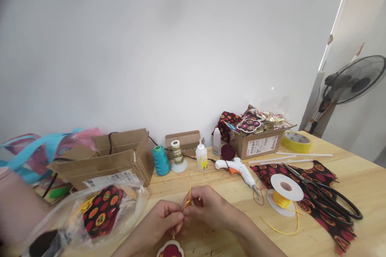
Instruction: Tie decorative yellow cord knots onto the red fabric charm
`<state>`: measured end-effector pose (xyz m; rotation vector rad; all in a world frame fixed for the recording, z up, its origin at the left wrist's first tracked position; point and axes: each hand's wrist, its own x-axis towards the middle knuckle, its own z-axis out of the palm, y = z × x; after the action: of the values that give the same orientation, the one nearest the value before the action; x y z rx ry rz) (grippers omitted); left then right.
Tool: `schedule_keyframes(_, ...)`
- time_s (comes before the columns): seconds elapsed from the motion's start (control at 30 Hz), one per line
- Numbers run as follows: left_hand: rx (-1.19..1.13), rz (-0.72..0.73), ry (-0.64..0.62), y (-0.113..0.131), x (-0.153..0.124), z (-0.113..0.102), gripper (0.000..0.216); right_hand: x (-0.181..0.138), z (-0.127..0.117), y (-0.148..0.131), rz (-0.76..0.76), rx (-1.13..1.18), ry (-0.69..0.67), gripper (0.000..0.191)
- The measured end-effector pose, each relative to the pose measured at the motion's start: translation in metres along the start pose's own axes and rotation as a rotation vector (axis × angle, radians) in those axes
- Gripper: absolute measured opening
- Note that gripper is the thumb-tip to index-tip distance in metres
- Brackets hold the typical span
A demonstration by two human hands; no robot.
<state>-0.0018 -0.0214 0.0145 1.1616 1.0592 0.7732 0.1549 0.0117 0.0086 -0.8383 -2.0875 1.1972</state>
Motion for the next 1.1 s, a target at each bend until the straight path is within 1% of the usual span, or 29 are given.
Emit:
schedule_keyframes(0.13,0.016,0.038,0.005,-0.003,0.003,-0.004,0.018,0.0,0.004,0.002,0.014,0.059,0.029,0.01)
schedule_keyframes(0.27,0.02,0.069,-0.001,-0.006,0.006,-0.005,0.021,0.002,0.006,0.001,0.052,0.093,0.059,0.012)
schedule_keyframes(0.5,-0.008,0.08,-0.006,-0.008,0.007,-0.006,0.023,0.005,0.009,0.008,0.074,0.118,0.097,0.011)
schedule_keyframes(0.8,-0.076,0.079,-0.019,-0.01,0.008,-0.005,0.025,0.004,0.009,0.011,0.061,0.052,0.127,0.012)
schedule_keyframes(1.1,0.025,0.097,0.028,-0.01,0.009,-0.006,0.027,0.005,0.006,0.003,0.078,0.061,0.107,0.015)
